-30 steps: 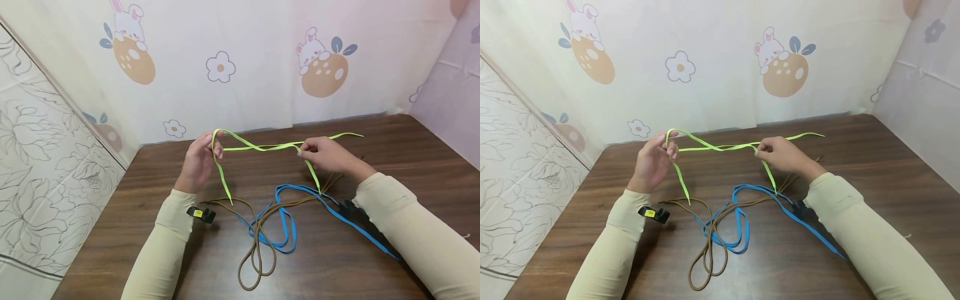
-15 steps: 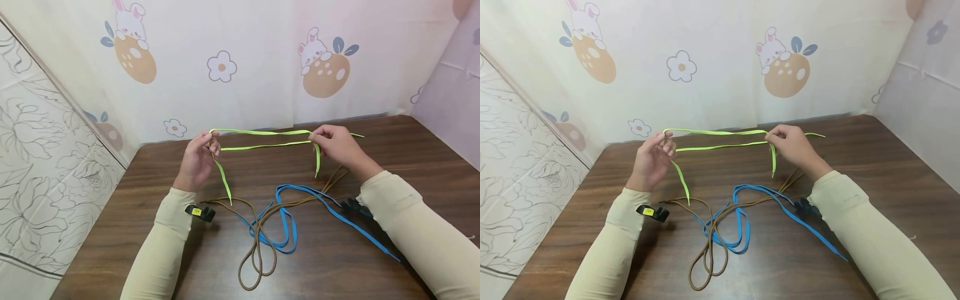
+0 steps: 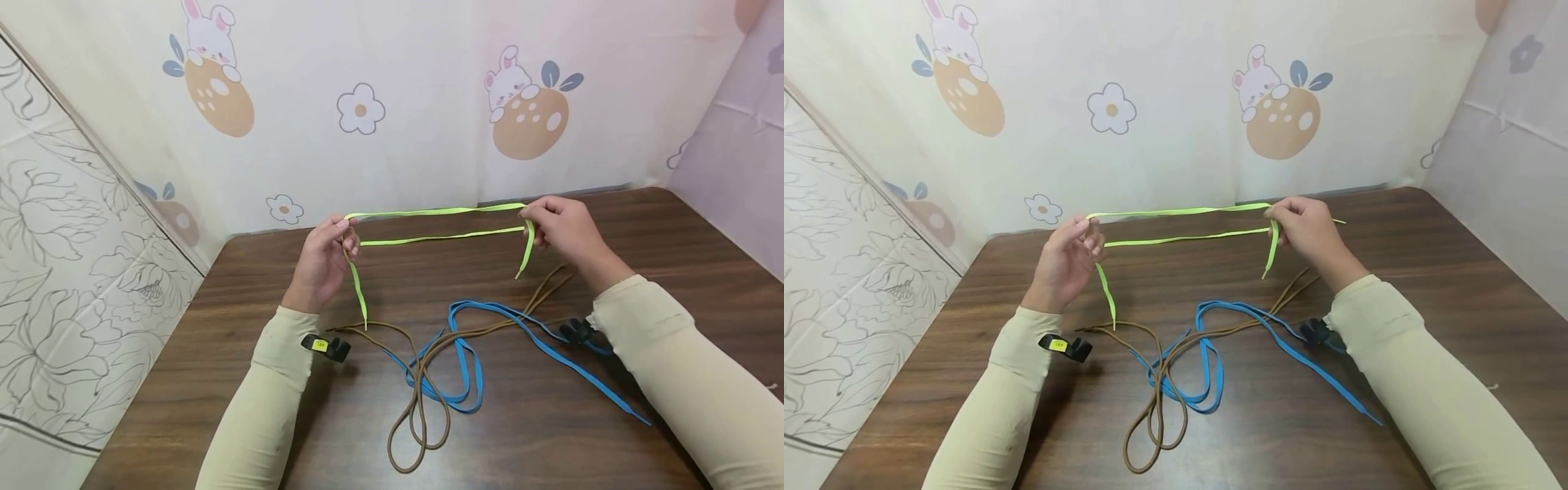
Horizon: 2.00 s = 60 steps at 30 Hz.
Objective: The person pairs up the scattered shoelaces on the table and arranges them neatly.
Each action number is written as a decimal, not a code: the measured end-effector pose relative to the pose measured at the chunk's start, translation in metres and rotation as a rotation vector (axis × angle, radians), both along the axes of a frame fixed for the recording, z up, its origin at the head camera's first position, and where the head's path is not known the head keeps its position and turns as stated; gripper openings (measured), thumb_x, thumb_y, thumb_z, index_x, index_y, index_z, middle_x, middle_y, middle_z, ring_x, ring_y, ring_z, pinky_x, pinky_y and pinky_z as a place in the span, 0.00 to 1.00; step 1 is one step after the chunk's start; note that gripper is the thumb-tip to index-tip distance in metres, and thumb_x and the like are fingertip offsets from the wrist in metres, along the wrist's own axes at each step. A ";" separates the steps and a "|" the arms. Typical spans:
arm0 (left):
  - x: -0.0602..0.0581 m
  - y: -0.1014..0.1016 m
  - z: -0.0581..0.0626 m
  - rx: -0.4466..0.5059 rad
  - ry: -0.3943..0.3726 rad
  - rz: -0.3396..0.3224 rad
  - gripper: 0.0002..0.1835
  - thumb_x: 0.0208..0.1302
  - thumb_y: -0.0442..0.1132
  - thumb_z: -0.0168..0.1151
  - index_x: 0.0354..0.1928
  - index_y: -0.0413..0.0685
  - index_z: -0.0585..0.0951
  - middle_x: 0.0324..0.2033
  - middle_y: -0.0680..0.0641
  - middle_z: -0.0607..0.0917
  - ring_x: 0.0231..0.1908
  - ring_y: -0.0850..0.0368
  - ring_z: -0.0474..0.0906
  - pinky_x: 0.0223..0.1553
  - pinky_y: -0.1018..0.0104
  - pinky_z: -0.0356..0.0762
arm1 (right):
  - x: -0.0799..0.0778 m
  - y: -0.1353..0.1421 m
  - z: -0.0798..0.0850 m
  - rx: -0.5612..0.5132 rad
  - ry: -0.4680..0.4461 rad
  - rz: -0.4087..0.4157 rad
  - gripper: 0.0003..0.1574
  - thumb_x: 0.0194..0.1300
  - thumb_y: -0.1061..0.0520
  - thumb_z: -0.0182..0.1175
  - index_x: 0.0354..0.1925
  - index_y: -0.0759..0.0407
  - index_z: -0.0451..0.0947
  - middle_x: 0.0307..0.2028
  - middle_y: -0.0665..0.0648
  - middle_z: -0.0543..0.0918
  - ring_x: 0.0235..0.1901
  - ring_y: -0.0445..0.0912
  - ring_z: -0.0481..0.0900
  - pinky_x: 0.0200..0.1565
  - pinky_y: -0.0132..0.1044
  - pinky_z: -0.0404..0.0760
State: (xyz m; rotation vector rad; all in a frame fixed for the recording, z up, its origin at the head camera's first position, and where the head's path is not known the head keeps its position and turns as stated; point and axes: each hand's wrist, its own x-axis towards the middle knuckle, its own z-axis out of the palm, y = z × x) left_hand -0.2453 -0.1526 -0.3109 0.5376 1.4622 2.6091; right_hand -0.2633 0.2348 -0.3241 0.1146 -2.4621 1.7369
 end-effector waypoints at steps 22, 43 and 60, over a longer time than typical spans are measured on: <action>-0.010 -0.009 -0.011 -0.074 -0.027 0.085 0.13 0.76 0.35 0.49 0.35 0.47 0.82 0.19 0.52 0.72 0.23 0.59 0.71 0.28 0.70 0.69 | -0.003 0.004 -0.001 -0.130 -0.041 -0.016 0.14 0.72 0.48 0.61 0.37 0.58 0.81 0.23 0.53 0.80 0.19 0.39 0.73 0.24 0.31 0.78; -0.024 -0.033 -0.028 -0.225 -0.170 0.234 0.12 0.76 0.37 0.52 0.34 0.45 0.81 0.20 0.52 0.71 0.22 0.58 0.68 0.28 0.67 0.65 | -0.006 0.012 -0.008 -0.140 -0.074 -0.034 0.14 0.74 0.49 0.58 0.43 0.59 0.78 0.23 0.48 0.81 0.19 0.37 0.74 0.24 0.29 0.78; -0.030 -0.053 -0.040 -0.243 -0.282 0.341 0.10 0.74 0.40 0.59 0.39 0.38 0.79 0.20 0.52 0.74 0.22 0.60 0.73 0.30 0.68 0.70 | -0.007 0.027 -0.009 -0.068 -0.115 -0.065 0.11 0.71 0.44 0.62 0.37 0.48 0.83 0.24 0.45 0.80 0.22 0.38 0.75 0.25 0.30 0.78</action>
